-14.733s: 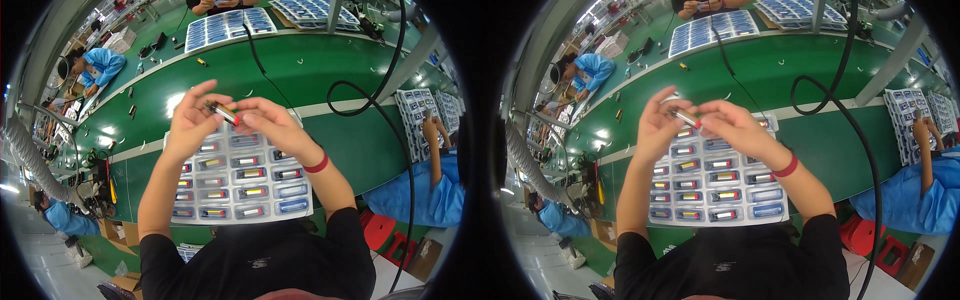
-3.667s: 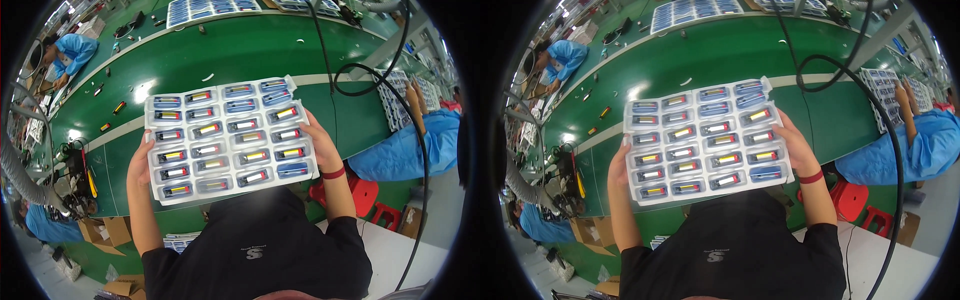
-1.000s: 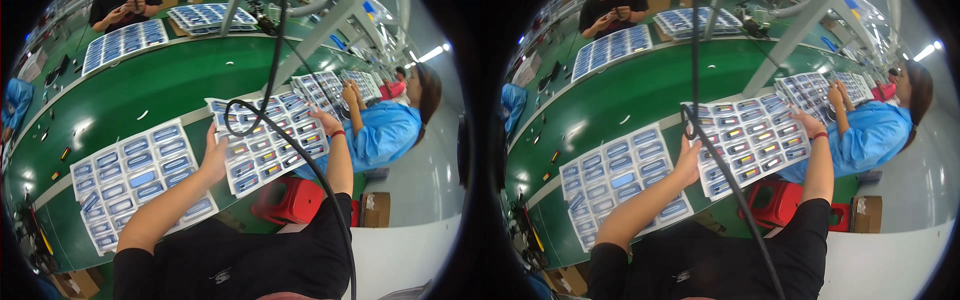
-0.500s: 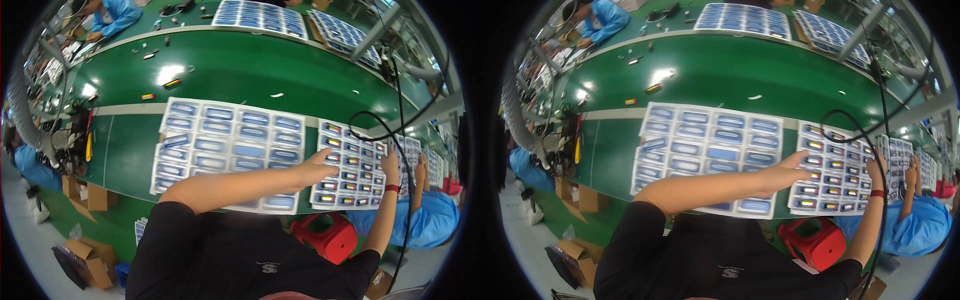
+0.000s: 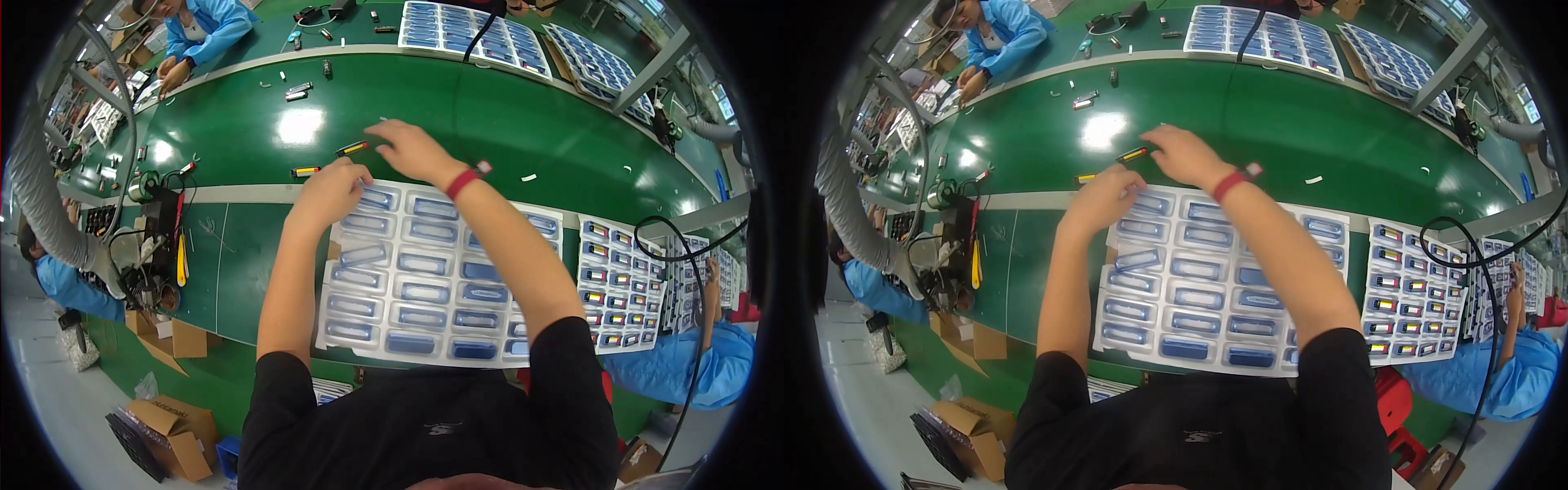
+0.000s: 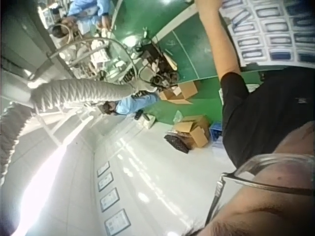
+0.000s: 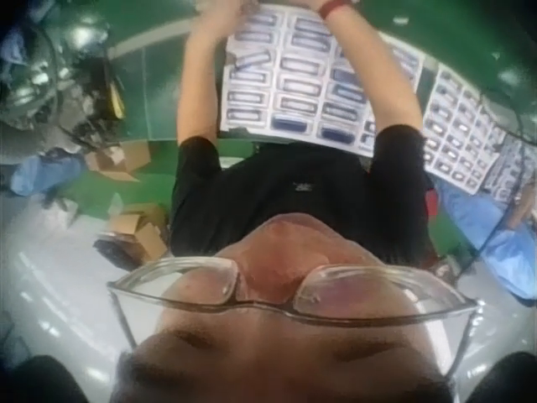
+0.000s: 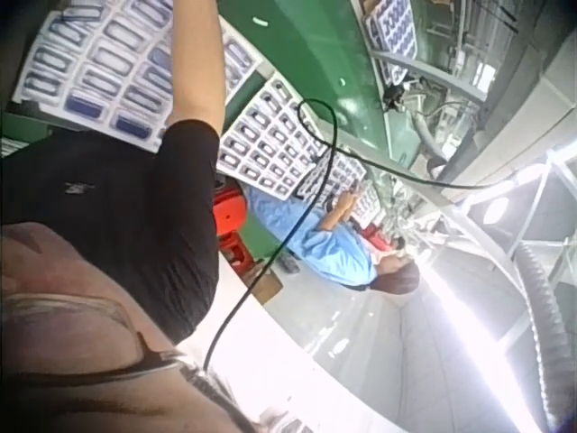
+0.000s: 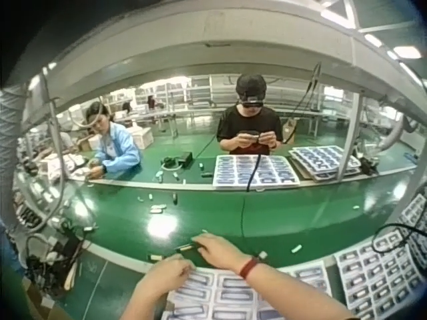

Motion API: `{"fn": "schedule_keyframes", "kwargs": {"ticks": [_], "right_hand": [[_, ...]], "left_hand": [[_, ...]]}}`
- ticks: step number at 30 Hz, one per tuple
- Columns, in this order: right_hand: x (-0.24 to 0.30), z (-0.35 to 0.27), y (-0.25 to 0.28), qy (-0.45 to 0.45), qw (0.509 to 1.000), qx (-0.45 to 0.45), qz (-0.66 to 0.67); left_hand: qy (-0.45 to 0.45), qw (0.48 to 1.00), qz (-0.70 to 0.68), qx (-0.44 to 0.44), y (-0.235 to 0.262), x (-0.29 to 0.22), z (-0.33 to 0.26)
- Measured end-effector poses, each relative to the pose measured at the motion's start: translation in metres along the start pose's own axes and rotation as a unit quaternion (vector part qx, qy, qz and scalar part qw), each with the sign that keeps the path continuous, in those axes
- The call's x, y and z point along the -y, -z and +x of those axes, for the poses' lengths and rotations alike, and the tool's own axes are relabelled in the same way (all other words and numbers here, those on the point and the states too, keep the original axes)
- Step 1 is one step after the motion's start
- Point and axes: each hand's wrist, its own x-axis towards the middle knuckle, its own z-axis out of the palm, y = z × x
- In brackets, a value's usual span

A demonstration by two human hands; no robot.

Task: The person assembles electronic components by inserting small batteries into blue plastic casings by hand.

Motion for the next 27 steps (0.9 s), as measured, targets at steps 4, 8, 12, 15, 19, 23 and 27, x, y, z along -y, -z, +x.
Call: {"fn": "schedule_keyframes", "kwargs": {"ticks": [4,8,12,15,19,23,27], "right_hand": [[-0.011,0.017,-0.041,-0.054,0.997,0.054,0.01],[-0.021,0.018,-0.042,-0.09,0.994,0.036,-0.057],[0.0,0.003,-0.011,-0.124,0.991,-0.042,0.01],[0.033,-0.023,0.031,-0.215,0.946,-0.108,0.216],[0.074,-0.06,0.069,-0.334,0.785,-0.19,0.486],[0.084,-0.08,0.079,-0.318,0.708,-0.185,0.603],[0.095,-0.078,0.079,-0.32,0.723,-0.185,0.584]], "left_hand": [[-0.005,0.997,-0.054,0.06,0.003,0.0,0.003],[-0.043,0.995,-0.067,0.059,-0.008,-0.001,0.009],[-0.077,0.993,-0.041,0.074,-0.016,-0.001,0.01],[-0.055,0.977,-0.198,0.051,-0.004,0.0,0.017],[0.018,0.823,-0.565,0.051,-0.011,0.005,0.022],[0.046,0.777,-0.627,-0.001,-0.017,-0.004,0.026],[0.058,0.758,-0.648,-0.042,-0.015,-0.02,0.026]]}}
